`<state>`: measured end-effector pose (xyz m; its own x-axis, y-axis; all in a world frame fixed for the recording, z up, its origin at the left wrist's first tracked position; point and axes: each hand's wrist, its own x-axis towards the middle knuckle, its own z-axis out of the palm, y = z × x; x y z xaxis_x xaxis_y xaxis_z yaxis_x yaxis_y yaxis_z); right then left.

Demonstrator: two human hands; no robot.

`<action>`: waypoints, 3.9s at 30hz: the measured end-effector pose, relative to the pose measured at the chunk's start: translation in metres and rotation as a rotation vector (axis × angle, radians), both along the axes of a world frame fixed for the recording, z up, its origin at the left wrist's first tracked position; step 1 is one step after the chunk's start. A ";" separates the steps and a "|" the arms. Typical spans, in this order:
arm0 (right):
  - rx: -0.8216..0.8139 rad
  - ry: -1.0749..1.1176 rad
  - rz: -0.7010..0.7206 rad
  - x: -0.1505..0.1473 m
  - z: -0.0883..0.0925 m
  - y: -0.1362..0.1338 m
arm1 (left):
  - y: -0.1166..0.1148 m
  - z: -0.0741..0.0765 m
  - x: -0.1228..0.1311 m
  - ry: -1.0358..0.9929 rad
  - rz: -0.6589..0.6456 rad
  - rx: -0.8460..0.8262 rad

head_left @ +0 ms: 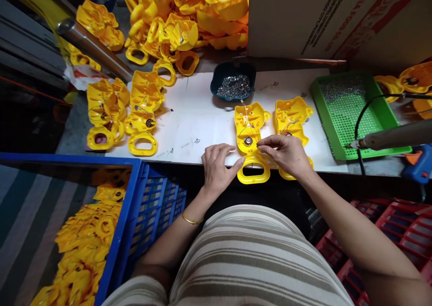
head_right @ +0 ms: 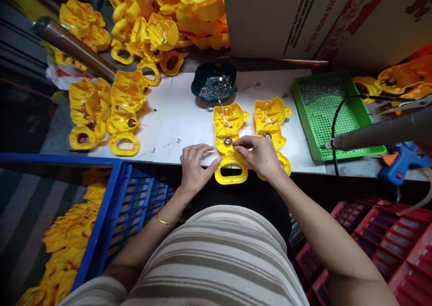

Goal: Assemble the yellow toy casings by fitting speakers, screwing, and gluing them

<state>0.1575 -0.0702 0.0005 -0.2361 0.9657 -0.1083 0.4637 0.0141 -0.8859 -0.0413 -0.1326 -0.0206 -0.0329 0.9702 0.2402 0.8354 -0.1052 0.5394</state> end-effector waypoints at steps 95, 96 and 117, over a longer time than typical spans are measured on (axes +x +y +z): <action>0.155 -0.546 0.047 0.009 0.019 0.037 | 0.112 0.008 0.019 0.173 -0.458 0.132; 0.158 -0.595 0.064 0.010 0.019 0.035 | 0.112 0.010 0.021 0.209 -0.446 0.122; 0.139 -0.777 0.184 0.004 0.022 0.037 | 0.119 0.031 0.031 0.441 -0.488 -0.033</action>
<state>0.1620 -0.0330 0.0226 -0.2996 0.9353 -0.1882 0.9252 0.2368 -0.2964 -0.0104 -0.0137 0.0105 0.5076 0.8558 0.1000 0.8393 -0.5173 0.1672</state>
